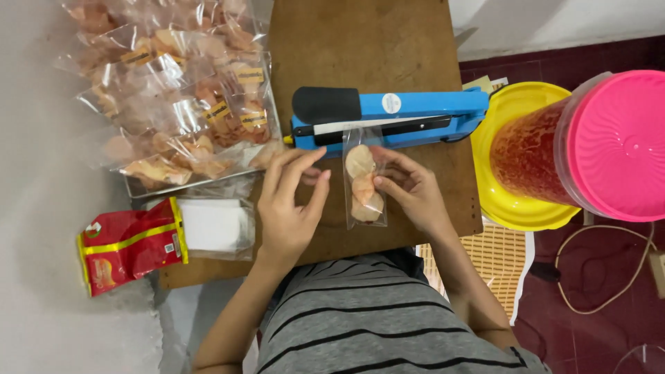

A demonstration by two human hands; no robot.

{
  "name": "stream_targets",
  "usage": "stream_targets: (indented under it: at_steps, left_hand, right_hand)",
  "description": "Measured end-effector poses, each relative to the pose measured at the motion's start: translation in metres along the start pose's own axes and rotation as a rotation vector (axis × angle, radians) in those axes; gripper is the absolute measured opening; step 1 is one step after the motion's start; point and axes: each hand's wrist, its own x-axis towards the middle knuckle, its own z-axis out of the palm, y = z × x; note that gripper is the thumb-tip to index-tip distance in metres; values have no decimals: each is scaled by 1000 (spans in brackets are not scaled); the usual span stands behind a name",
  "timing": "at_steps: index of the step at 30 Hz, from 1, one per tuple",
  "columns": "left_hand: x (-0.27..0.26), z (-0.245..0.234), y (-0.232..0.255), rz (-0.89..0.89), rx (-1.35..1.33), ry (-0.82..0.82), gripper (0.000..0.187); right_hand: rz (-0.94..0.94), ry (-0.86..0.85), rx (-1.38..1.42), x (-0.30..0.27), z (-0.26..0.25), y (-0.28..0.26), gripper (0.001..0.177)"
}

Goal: Using a manual impulse sealer to close small plastic bags containing snacks.

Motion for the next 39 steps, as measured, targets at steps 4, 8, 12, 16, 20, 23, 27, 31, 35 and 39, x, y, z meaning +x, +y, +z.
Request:
stream_targets:
  at_steps: [4,8,12,16,20,23,27,31,35,39]
  left_hand:
    - [15,-4,5,160,89,32,20]
    - [31,-5,-6,303,163,29,15]
    - [45,-3,-16,406,190,57,14]
    - [43,-8,-26,373,155,50,14]
    - [44,-13,-31,416,187,57,12]
    - [48,-15,-33,451,218,49,14]
    - [55,-11,-31,485,258,-9,22]
    - [56,-6,-38,497,283,-65,25]
    - [52,-1,-43,462,251,-60,24]
    - [47,1,-45,429,220,-47,24]
  right_hand:
    - [-13,3,-47,6,-10,0,44]
    - [-17,1,-84,11,-16,4,37]
    - [6,11,-78,14,-16,2,32]
    - [25,26,-61,16,-20,4,33]
    - [32,19,-40,17,-19,2,32]
    - [44,3,-33,19,-19,8,32]
    - [60,9,-27,20,-16,3,32]
    - [55,13,-38,21,-17,-3,31]
    - [51,33,-72,21,-17,-8,28]
    - [71,71,-86,21,-25,5,19]
